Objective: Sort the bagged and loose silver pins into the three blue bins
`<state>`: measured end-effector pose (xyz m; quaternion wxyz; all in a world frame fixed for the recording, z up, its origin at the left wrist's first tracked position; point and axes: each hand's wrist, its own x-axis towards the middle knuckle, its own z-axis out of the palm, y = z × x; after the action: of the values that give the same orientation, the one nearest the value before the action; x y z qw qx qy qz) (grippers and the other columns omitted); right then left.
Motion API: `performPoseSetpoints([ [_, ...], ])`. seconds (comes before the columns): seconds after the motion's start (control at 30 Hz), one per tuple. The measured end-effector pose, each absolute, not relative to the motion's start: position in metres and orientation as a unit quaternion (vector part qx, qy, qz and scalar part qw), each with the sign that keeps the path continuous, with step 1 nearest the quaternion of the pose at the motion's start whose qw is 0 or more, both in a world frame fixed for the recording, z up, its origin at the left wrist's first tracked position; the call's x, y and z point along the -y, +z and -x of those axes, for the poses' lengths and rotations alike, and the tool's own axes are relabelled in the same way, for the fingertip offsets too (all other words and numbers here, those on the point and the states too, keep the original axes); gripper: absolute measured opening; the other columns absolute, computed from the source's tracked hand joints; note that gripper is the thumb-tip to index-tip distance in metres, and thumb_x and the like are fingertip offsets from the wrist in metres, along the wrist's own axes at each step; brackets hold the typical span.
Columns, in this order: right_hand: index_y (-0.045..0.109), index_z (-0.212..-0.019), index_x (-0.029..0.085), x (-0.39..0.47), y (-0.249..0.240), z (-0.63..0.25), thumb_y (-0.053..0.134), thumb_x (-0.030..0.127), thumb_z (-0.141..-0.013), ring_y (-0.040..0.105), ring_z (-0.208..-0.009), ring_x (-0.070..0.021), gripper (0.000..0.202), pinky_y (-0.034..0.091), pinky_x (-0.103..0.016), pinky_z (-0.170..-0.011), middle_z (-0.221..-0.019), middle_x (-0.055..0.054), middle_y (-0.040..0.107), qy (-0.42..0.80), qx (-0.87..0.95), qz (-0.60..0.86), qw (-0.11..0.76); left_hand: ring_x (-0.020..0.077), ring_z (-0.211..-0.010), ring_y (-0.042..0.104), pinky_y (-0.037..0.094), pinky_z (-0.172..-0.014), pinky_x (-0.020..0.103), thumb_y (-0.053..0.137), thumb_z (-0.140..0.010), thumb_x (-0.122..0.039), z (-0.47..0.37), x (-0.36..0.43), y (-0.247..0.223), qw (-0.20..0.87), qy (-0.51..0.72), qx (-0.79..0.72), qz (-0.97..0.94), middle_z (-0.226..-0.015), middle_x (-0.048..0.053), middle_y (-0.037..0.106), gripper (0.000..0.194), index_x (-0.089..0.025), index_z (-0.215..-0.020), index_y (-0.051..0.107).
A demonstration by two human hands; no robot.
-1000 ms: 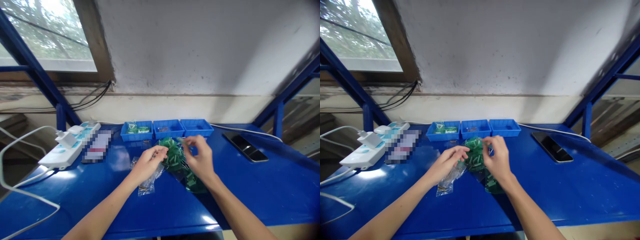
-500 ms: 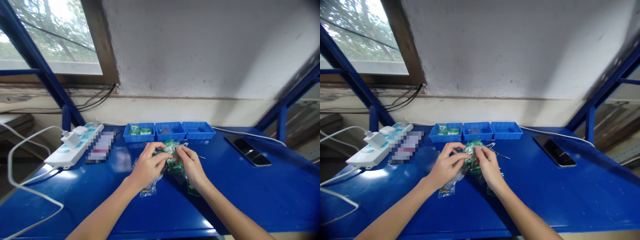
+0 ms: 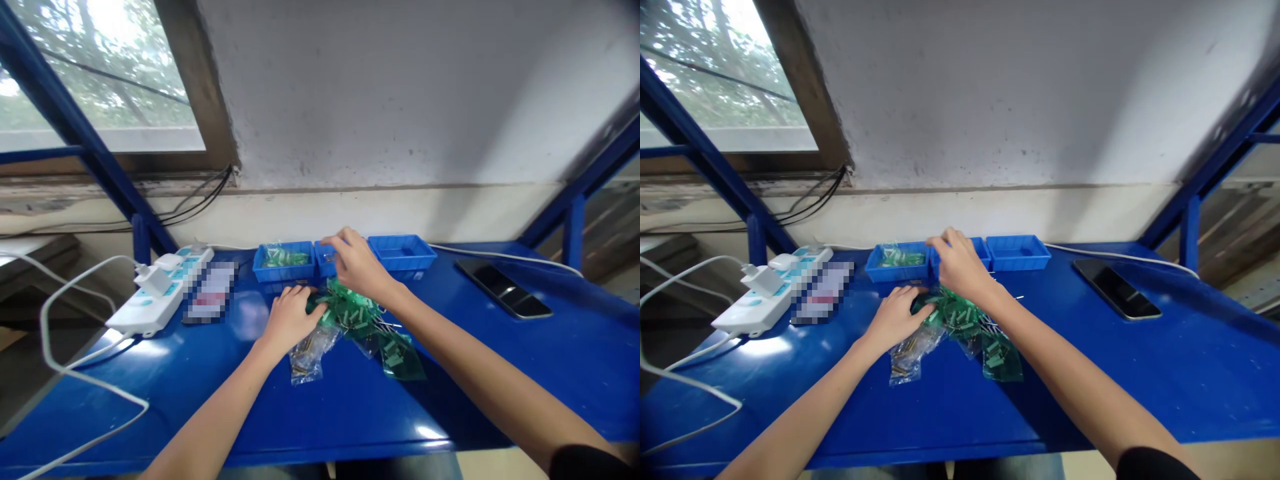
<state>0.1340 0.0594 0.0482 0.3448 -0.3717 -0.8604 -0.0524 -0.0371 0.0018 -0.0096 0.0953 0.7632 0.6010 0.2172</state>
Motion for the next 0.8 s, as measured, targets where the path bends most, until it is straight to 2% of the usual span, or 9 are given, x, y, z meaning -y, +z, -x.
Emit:
performPoseSetpoints([
  [0.1, 0.055, -0.101, 0.017, -0.053, 0.011, -0.158, 0.038, 0.001, -0.077, 0.049, -0.088, -0.0224, 0.033, 0.040, -0.035, -0.077, -0.093, -0.009, 0.054, -0.014, 0.836, 0.417, 0.355, 0.0302, -0.105, 0.055, 0.043, -0.085, 0.043, 0.050, -0.084, -0.045, 0.036, -0.001, -0.004, 0.143, 0.217, -0.586, -0.767, -0.104, 0.004, 0.067, 0.030, -0.025, -0.102, 0.064],
  [0.23, 0.060, -0.087, 0.017, -0.043, -0.010, -0.174, 0.037, -0.003, -0.069, 0.049, -0.083, -0.0214, 0.035, 0.038, -0.033, -0.073, -0.085, -0.008, 0.053, 0.004, 0.841, 0.427, 0.333, 0.0266, -0.097, 0.060, 0.045, -0.080, 0.037, 0.042, -0.089, -0.039, 0.029, -0.012, -0.005, 0.140, 0.229, -0.619, -0.738, -0.099, 0.007, 0.068, 0.030, -0.021, -0.100, 0.064],
  [0.33, 0.062, -0.099, 0.015, -0.039, -0.012, -0.168, 0.037, -0.004, -0.067, 0.049, -0.090, -0.0221, 0.045, 0.039, -0.035, -0.076, -0.095, -0.010, 0.055, 0.014, 0.860, 0.418, 0.293, 0.0292, -0.095, 0.062, 0.047, -0.076, 0.038, 0.047, -0.085, -0.043, 0.020, -0.024, -0.011, 0.116, 0.201, -0.663, -0.712, -0.102, 0.010, 0.065, 0.035, -0.019, -0.106, 0.062],
  [0.43, 0.059, -0.113, 0.016, -0.033, -0.008, -0.160, 0.039, 0.003, -0.074, 0.050, -0.098, -0.0219, 0.045, 0.038, -0.036, -0.082, -0.112, -0.010, 0.056, 0.049, 0.873, 0.417, 0.247, 0.0290, -0.096, 0.062, 0.047, -0.076, 0.038, 0.056, -0.079, -0.039, 0.016, -0.033, -0.017, 0.126, 0.199, -0.663, -0.711, -0.104, 0.009, 0.064, 0.028, -0.021, -0.100, 0.063],
  [0.53, 0.064, -0.100, 0.017, -0.023, -0.004, -0.158, 0.041, 0.009, -0.078, 0.051, -0.092, -0.0209, 0.033, 0.037, -0.035, -0.080, -0.098, -0.007, 0.063, 0.076, 0.869, 0.431, 0.231, 0.0229, -0.090, 0.063, 0.047, -0.077, 0.033, 0.056, -0.078, -0.025, 0.021, -0.034, -0.020, 0.163, 0.284, -0.645, -0.690, -0.092, 0.005, 0.067, 0.013, -0.020, -0.088, 0.062],
  [0.6, 0.066, -0.093, 0.018, -0.018, -0.002, -0.157, 0.042, 0.011, -0.080, 0.050, -0.088, -0.0204, 0.028, 0.037, -0.035, -0.078, -0.088, -0.005, 0.064, 0.087, 0.867, 0.427, 0.243, 0.0195, -0.082, 0.064, 0.048, -0.075, 0.030, 0.053, -0.080, -0.022, 0.026, -0.030, -0.019, 0.194, 0.356, -0.628, -0.664, -0.086, 0.004, 0.068, 0.011, -0.019, -0.086, 0.061],
  [0.7, 0.065, -0.084, 0.019, -0.015, -0.003, -0.156, 0.044, 0.012, -0.081, 0.050, -0.081, -0.0183, 0.022, 0.036, -0.033, -0.076, -0.081, -0.003, 0.065, 0.112, 0.868, 0.411, 0.255, 0.0191, -0.079, 0.065, 0.048, -0.073, 0.030, 0.051, -0.082, -0.026, 0.033, -0.024, -0.016, 0.196, 0.385, -0.625, -0.650, -0.086, 0.004, 0.069, 0.016, -0.019, -0.091, 0.063],
  [0.8, 0.061, -0.076, 0.019, -0.017, -0.005, -0.155, 0.045, 0.013, -0.083, 0.048, -0.071, -0.0162, 0.018, 0.036, -0.031, -0.072, -0.071, -0.002, 0.063, 0.124, 0.859, 0.423, 0.260, 0.0240, -0.083, 0.066, 0.047, -0.073, 0.033, 0.057, -0.080, -0.037, 0.034, -0.024, -0.015, 0.182, 0.313, -0.656, -0.663, -0.086, 0.005, 0.071, 0.021, -0.022, -0.091, 0.066],
])
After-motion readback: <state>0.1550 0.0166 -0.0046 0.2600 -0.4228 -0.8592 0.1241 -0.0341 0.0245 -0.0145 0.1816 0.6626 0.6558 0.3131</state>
